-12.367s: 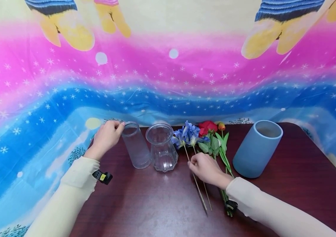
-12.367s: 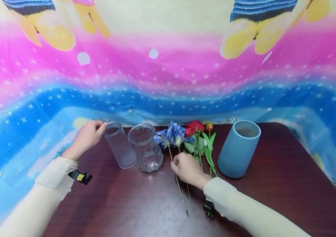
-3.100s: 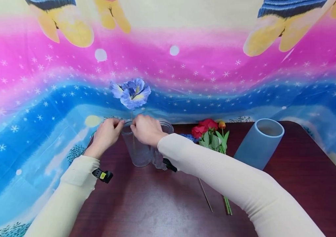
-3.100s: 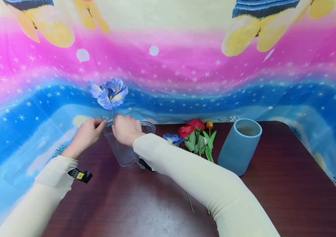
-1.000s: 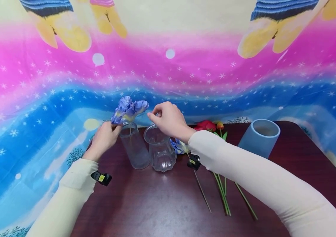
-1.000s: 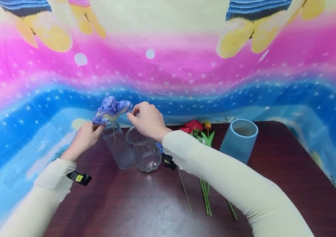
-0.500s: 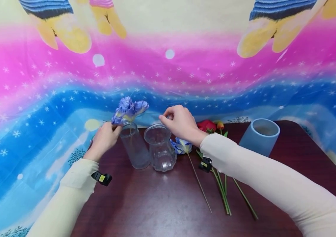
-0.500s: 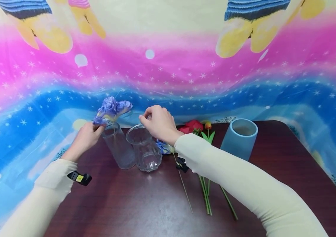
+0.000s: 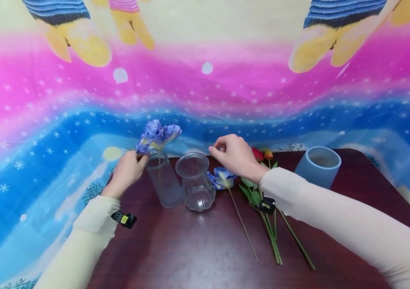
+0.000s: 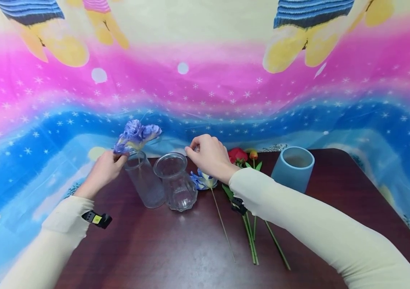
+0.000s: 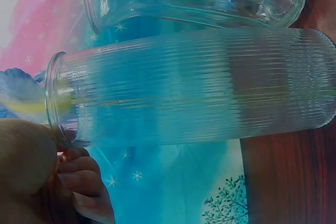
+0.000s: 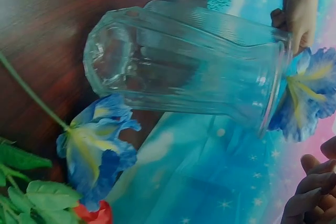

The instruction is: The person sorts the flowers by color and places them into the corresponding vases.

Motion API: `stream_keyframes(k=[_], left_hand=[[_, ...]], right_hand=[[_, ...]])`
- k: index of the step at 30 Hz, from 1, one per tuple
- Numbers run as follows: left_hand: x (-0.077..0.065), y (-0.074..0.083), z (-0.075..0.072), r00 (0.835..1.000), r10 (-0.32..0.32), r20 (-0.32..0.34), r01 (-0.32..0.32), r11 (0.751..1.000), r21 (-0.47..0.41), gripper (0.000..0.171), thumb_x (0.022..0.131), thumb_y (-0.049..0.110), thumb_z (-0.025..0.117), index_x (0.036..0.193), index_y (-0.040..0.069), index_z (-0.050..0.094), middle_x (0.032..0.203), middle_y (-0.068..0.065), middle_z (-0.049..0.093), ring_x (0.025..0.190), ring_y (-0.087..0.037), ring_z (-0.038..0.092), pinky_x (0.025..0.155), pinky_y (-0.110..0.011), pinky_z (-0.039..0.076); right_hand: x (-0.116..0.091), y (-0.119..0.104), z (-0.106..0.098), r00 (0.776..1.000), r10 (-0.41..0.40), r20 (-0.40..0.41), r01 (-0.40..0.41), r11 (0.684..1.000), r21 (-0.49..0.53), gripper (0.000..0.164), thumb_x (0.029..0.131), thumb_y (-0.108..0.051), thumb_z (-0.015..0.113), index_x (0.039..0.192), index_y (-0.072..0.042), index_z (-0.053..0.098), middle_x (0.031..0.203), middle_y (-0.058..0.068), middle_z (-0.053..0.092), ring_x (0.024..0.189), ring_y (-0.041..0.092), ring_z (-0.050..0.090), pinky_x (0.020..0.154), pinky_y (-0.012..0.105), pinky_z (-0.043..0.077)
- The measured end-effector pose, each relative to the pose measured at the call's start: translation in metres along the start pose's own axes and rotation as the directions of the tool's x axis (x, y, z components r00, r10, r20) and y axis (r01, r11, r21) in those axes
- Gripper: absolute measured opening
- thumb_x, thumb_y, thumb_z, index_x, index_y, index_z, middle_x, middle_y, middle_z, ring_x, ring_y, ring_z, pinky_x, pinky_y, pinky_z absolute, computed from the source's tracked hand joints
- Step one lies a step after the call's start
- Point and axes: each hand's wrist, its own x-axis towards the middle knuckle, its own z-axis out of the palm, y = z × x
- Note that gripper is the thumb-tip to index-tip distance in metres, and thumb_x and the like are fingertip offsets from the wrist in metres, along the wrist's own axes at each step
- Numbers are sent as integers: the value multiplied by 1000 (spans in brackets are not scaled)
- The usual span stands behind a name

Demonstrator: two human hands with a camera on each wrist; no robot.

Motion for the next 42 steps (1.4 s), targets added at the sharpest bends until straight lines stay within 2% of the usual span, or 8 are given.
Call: stream_keyframes(k=[8,15,19,22,26,34,40,42], left_hand=[[1,2,1,1000,-12,3,12,1000,-1,37,106,36,44,95,4,59,70,-7,50,57,-19,47,52,-32,39],[2,0,3,1000,6,-3,-6,1000,1,38,106,36,44,86,7,56,66,-5,48,54,-18,46,52,-32,39],[1,-2,2,1000,-5,3,5,1000,-14,38,106,37,43,87,7,57,64,-3,48,53,-17,45,50,-32,39],[1,-2,1,1000,-14,4,14,1000,-15,38,106,37,44,87,7,57,64,-3,47,53,-18,45,50,-32,38],[1,-2,1,1000,-11,0,11,1000,-10,38,106,37,44,88,6,58,64,-3,47,54,-18,45,50,-32,38],[2,-2,2,1000,-5,-4,5,1000,-6,38,106,37,44,90,5,60,64,-3,47,54,-18,45,49,-32,38],[2,-1,1,1000,-2,1,2,1000,-9,38,106,36,44,93,4,60,66,-4,48,54,-18,45,50,-32,38],[1,-1,1,1000,-5,1,5,1000,-6,37,106,35,44,94,4,60,66,-5,48,54,-18,45,50,-32,38]], right_hand=[[-10,13,-3,1000,19,15,-18,999,-47,20,99,-30,64,95,-15,77,54,-1,51,48,16,44,46,28,31],[-18,26,-2,999,26,46,-22,997,-80,21,99,-30,63,92,-15,76,53,-2,49,46,15,42,46,27,29],[-21,32,0,998,17,60,-10,993,-114,22,100,-31,62,89,-16,75,52,-2,50,46,15,43,47,28,32],[-23,37,3,998,8,63,0,992,-125,21,99,-30,63,90,-16,75,53,-2,51,46,14,44,47,28,33],[-27,44,8,998,10,62,-1,991,-131,19,99,-28,64,91,-15,75,52,-3,49,45,13,41,45,26,27],[-34,55,18,995,50,81,-35,984,-177,16,97,-28,65,92,-15,75,53,-5,49,45,11,40,43,25,25],[-40,66,28,991,53,123,-26,978,-209,16,96,-26,66,94,-14,76,51,-4,50,45,12,45,42,27,29],[-42,69,31,990,49,133,-19,976,-218,16,96,-24,66,89,-14,75,50,-4,49,45,12,45,42,27,30]])
